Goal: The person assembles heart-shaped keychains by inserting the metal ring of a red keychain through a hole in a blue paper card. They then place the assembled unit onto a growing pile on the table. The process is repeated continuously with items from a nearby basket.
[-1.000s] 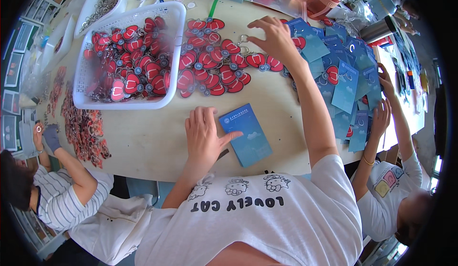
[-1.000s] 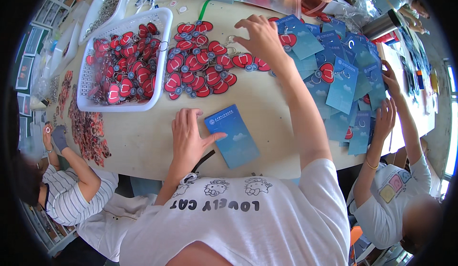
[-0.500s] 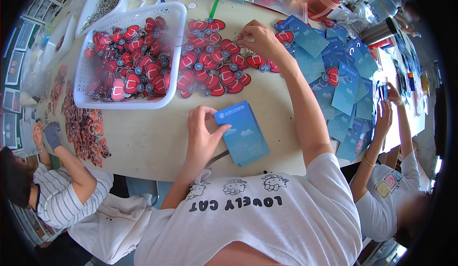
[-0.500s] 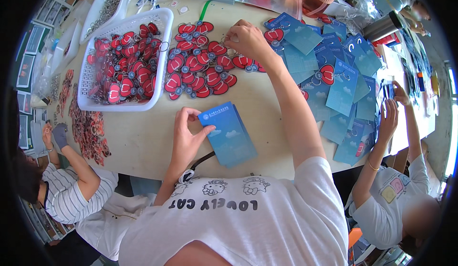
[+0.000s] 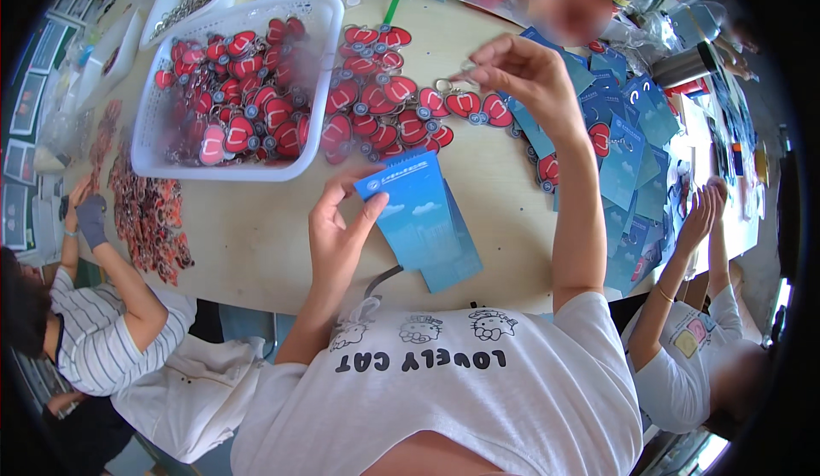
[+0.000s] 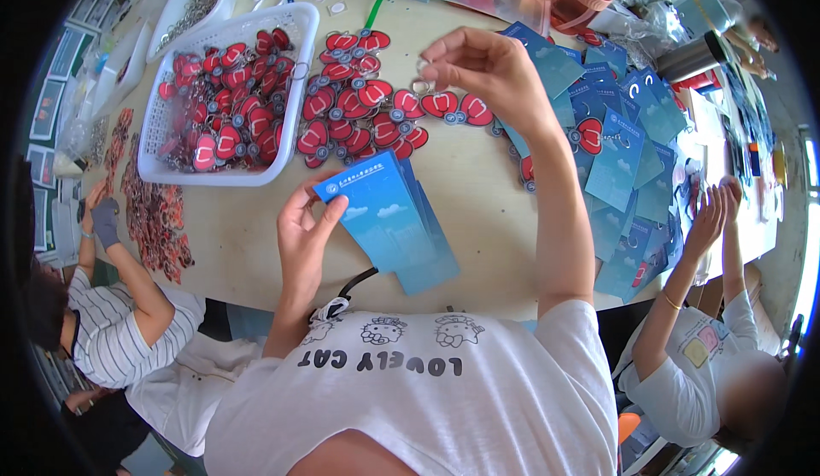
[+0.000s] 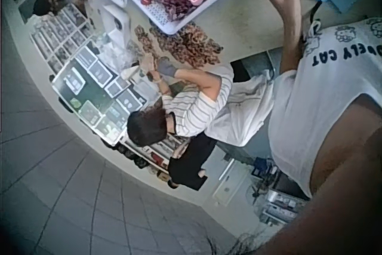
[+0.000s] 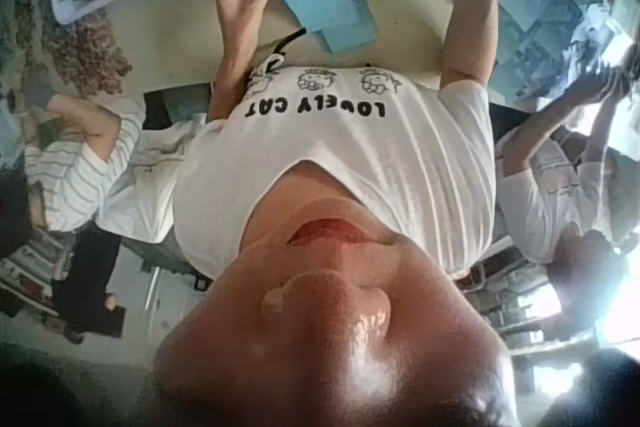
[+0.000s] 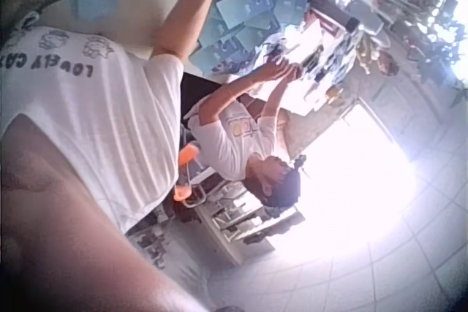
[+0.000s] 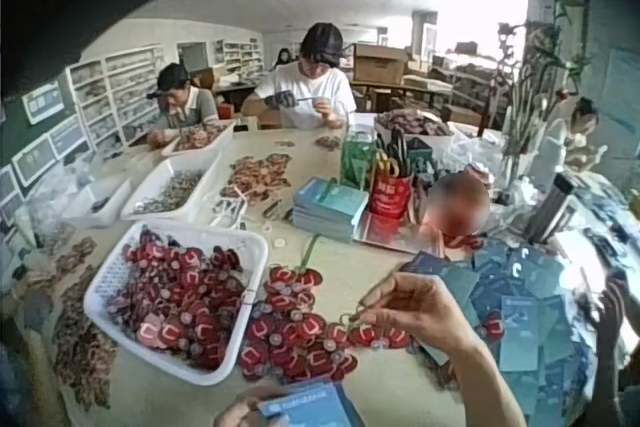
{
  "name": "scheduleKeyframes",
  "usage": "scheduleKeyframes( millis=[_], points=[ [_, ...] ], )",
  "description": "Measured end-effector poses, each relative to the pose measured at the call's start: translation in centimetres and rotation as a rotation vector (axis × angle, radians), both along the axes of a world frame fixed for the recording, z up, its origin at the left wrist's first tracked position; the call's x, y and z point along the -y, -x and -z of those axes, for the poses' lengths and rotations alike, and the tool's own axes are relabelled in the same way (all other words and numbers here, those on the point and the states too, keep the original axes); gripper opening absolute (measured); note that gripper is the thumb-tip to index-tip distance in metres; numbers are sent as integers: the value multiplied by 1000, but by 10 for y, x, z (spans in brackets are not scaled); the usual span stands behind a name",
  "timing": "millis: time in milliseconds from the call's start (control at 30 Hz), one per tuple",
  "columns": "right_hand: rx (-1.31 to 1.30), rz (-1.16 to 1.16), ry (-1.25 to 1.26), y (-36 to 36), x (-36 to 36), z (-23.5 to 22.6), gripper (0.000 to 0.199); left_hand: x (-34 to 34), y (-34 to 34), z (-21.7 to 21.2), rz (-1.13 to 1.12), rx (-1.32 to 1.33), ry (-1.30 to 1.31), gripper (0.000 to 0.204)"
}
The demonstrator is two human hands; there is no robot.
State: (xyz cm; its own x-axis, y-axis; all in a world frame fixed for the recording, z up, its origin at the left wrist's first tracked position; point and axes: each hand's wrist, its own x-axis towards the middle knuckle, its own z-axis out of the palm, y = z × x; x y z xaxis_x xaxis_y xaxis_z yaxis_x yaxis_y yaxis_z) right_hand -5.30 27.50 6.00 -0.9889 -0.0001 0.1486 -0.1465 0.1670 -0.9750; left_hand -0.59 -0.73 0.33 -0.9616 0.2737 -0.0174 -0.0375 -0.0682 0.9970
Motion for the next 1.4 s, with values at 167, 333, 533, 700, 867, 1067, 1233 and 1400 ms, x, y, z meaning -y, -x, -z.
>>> scheduleKeyframes(
  millis=[167, 333, 533, 700, 867, 1067, 1233, 1400],
  points=[
    [96, 35, -82, -38, 22, -27, 23, -3, 12, 1, 127, 73, 5, 14],
    [50, 36, -20, -56, 11, -18, 12, -9, -9, 29, 141, 81, 88, 15],
    [-156, -53, -91, -66, 11, -19, 14, -10, -6, 6, -3, -3, -36, 14],
    [-168, -54, -149, -66, 49, -21, 12, -27, 6, -14, -118, -113, -234, 9],
    [-150, 131, 48, -61, 78, -2, 14, -48, -1, -27, -126, -56, -423, 14],
    [-163, 121, 119, -67, 85, 4, 17, -54, -3, -25, -65, 8, -537, 21],
    [-160, 159, 509, -68, 96, -7, 30, -54, -5, -32, -60, 27, -586, 18],
    [2, 68, 362, -70, 93, -10, 37, -55, -4, -32, -53, 64, -583, 22]
  ],
)
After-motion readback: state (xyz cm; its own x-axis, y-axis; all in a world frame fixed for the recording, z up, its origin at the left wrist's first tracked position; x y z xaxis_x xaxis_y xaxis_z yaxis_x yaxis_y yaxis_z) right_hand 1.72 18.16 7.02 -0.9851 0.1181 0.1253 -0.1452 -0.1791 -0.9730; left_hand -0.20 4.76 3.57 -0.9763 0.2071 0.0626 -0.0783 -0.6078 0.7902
